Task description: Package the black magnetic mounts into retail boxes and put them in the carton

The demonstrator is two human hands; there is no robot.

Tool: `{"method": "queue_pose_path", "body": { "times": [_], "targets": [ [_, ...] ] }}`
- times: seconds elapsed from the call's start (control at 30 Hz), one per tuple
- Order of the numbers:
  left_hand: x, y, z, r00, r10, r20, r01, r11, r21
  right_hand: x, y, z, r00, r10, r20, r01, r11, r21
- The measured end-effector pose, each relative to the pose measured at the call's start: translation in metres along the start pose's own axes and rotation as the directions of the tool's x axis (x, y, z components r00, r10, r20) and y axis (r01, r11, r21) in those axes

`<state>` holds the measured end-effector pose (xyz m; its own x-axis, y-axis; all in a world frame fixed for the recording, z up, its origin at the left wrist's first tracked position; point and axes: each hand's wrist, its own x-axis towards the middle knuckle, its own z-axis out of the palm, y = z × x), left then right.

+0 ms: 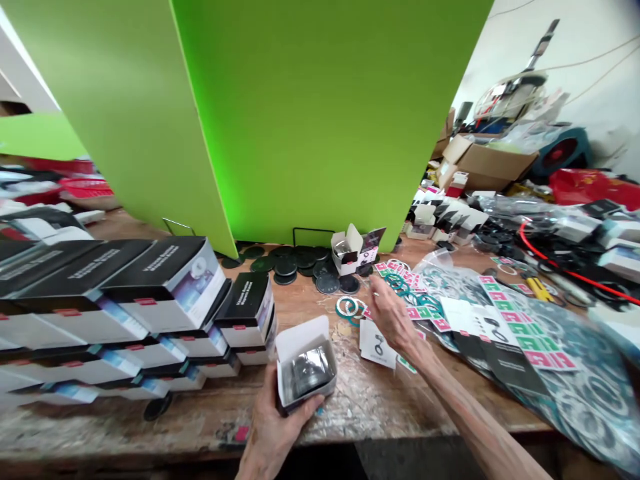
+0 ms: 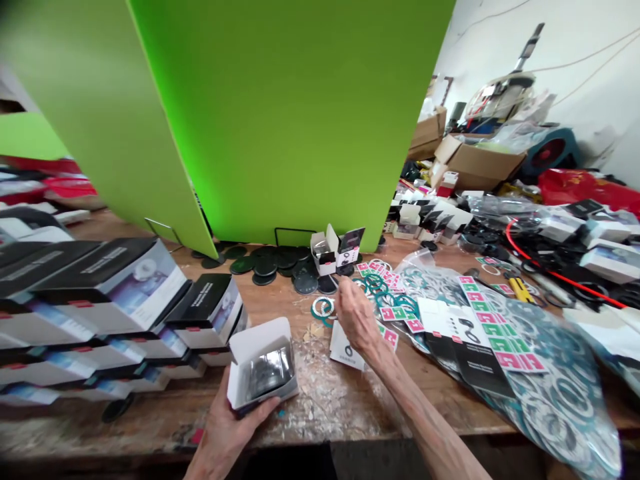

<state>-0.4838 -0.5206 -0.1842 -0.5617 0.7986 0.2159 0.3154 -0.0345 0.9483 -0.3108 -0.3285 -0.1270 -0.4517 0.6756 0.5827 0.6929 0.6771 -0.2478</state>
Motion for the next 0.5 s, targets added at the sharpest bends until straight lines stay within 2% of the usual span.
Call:
{"method": "queue_pose_path", "body": {
  "times": [0.13, 0.23, 0.37, 0.5],
  "targets": [
    [-0.003, 0.0, 0.002, 0.998, -0.062, -0.018, 0.06, 0.995, -0.078, 0.045, -0.028, 0.067, 0.996, -0.087, 0.03, 0.089, 0.994, -0.064],
    [-0.004, -0.003, 0.004, 0.995, -0.103, 0.006, 0.103, 0.981, -0.166, 0.054, -0.036, 0.1, 0.988, -0.139, 0.066, 0.144, 0.986, -0.082],
    [-0.008, -0.001, 0.004, 0.988, -0.143, 0.057, 0.154, 0.93, -0.334, 0.048, -0.033, 0.111, 0.975, -0.191, 0.112, 0.198, 0.979, -0.056],
    [-0.008, 0.004, -0.003, 0.984, -0.07, 0.165, 0.132, 0.907, -0.4, 0.049, -0.023, 0.107, 0.973, -0.197, 0.117, 0.198, 0.98, 0.005]
  ]
}}
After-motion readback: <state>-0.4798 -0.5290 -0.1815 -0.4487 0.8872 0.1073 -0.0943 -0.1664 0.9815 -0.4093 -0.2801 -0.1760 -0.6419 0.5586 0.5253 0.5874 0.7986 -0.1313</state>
